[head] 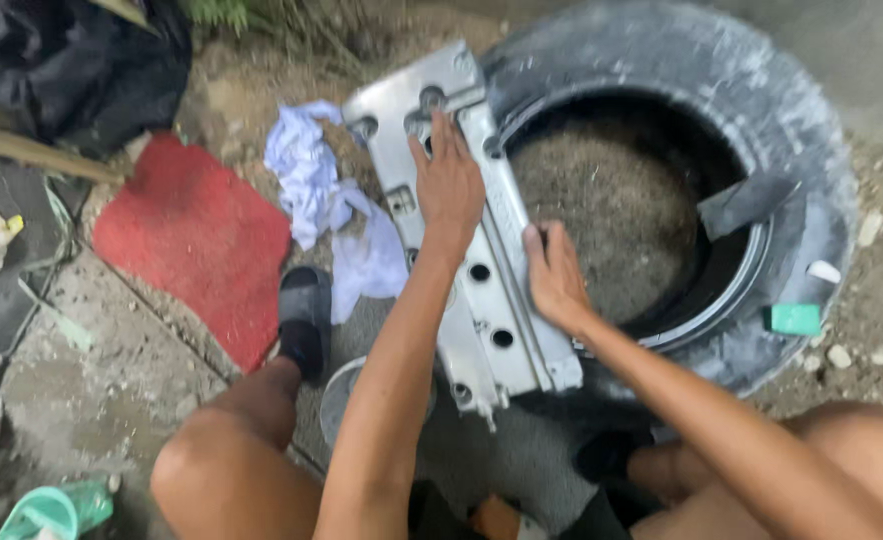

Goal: The person sits on the ground and scrubs an aluminum engine valve cover with a sponge pad, repeatedly wetting the pad in a bucket of water and rubbing the cover's surfaces and edges. Later they switch to a green scouring pad and continue scrubbing the cover while it rests against a tire.

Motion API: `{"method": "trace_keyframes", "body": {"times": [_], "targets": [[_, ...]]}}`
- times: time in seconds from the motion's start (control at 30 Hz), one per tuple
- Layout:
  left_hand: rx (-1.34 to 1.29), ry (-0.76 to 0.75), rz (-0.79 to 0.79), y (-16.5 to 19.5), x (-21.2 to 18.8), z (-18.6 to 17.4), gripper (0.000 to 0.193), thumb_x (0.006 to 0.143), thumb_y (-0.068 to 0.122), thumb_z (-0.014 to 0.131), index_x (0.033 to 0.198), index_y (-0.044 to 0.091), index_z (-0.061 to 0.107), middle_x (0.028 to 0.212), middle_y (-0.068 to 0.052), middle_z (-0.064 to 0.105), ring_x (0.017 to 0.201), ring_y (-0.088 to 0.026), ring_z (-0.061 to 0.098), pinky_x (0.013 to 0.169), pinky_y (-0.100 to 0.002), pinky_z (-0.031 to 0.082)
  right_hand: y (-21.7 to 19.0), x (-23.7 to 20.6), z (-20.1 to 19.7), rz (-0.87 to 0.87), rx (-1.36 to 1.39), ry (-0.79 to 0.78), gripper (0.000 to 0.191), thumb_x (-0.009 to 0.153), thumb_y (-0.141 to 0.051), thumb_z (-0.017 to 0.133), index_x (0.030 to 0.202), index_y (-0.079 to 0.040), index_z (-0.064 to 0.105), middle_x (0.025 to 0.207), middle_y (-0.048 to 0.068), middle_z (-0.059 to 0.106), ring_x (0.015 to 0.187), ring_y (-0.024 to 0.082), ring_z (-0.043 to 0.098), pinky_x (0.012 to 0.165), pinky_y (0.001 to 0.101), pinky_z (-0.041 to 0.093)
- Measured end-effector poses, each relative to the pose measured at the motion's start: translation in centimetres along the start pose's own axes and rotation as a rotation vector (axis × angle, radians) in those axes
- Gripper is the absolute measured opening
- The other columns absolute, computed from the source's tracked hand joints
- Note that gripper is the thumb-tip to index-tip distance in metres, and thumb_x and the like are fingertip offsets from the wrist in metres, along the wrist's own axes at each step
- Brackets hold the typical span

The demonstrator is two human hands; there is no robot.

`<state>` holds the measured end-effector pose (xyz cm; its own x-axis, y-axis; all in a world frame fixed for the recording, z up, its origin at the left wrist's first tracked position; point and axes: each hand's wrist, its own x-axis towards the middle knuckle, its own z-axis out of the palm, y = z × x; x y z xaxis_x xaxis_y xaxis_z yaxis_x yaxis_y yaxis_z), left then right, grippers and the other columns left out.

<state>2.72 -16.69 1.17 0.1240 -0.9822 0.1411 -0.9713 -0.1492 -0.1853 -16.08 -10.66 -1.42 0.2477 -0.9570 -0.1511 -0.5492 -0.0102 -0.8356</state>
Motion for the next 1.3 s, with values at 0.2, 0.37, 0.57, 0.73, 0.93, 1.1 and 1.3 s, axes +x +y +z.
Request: {"method": "trace_keyframes", "body": {"times": [0.2,0.37,0.57,0.73,0.93,1.1,1.3], "targets": [[-0.03,0.109,0.002,1.3,-3.4,0.0,0.052,0.097,0.014,0.048,0.142,-0.012,0.052,0.161,-0.025,0.039,0.155,-0.036,0.024,0.121,-0.061,0.024,0.0,-0.2,-0.4,-0.046,0.02,-0.011,0.05,0.108,-0.045,0.038,0.125,0.001,0.049,0.127,0.027,0.059,0.122,0.042,0.055,0.105,0.0472,0.04],[-0.063,0.097,0.039,3.9,-10.7,-2.4,0.051,0.094,0.017,0.049,0.136,-0.011,0.057,0.157,-0.025,0.047,0.154,-0.033,0.027,0.12,-0.059,0.026,0.3,0.5,0.1,-0.016,0.028,-0.015,0.049,0.107,-0.045,0.04,0.125,0.0,0.049,0.126,0.028,0.059,0.12,0.043,0.056,0.104,0.0477,0.042],[-0.203,-0.105,0.149,7.3,-19.2,-6.2,0.05,0.092,0.016,0.052,0.13,-0.014,0.06,0.142,-0.026,0.057,0.156,-0.035,0.024,0.124,-0.062,0.021,0.5,0.4,0.4,-0.117,-0.006,0.02,0.049,0.109,-0.044,0.039,0.125,0.001,0.05,0.126,0.029,0.059,0.122,0.045,0.053,0.107,0.0506,0.038],[-0.305,-0.131,0.19,9.3,-25.3,-8.9,0.062,0.078,0.018,0.058,0.129,-0.017,0.059,0.143,-0.03,0.055,0.155,-0.036,0.021,0.121,-0.061,0.017,0.0,0.3,0.3,-0.087,-0.065,0.017,0.051,0.109,-0.044,0.037,0.126,0.002,0.051,0.129,0.03,0.058,0.123,0.045,0.052,0.106,0.0522,0.038],[-0.253,-0.133,0.344,10.6,-29.5,-8.2,0.061,0.082,0.026,0.059,0.126,-0.017,0.063,0.143,-0.032,0.055,0.153,-0.042,0.022,0.122,-0.06,0.016,-1.0,-0.4,-0.2,-0.082,-0.093,0.043,0.053,0.109,-0.044,0.036,0.129,0.002,0.052,0.131,0.03,0.056,0.124,0.045,0.051,0.107,0.0526,0.037],[-0.252,0.083,0.316,11.2,-29.5,-4.8,0.05,0.095,0.026,0.057,0.125,-0.013,0.068,0.137,-0.03,0.062,0.153,-0.042,0.035,0.125,-0.059,0.021,-1.6,-1.4,-0.5,-0.094,-0.12,0.045,0.054,0.108,-0.044,0.037,0.131,0.003,0.052,0.133,0.03,0.055,0.126,0.046,0.049,0.109,0.0524,0.036],[-0.211,0.132,0.36,10.4,-29.8,-6.2,0.047,0.085,0.015,0.06,0.123,-0.01,0.07,0.13,-0.027,0.068,0.143,-0.038,0.049,0.122,-0.056,0.028,-1.6,-2.4,-1.0,-0.097,-0.112,-0.003,0.055,0.11,-0.045,0.037,0.132,0.004,0.049,0.134,0.031,0.053,0.13,0.045,0.048,0.109,0.052,0.036]]}}
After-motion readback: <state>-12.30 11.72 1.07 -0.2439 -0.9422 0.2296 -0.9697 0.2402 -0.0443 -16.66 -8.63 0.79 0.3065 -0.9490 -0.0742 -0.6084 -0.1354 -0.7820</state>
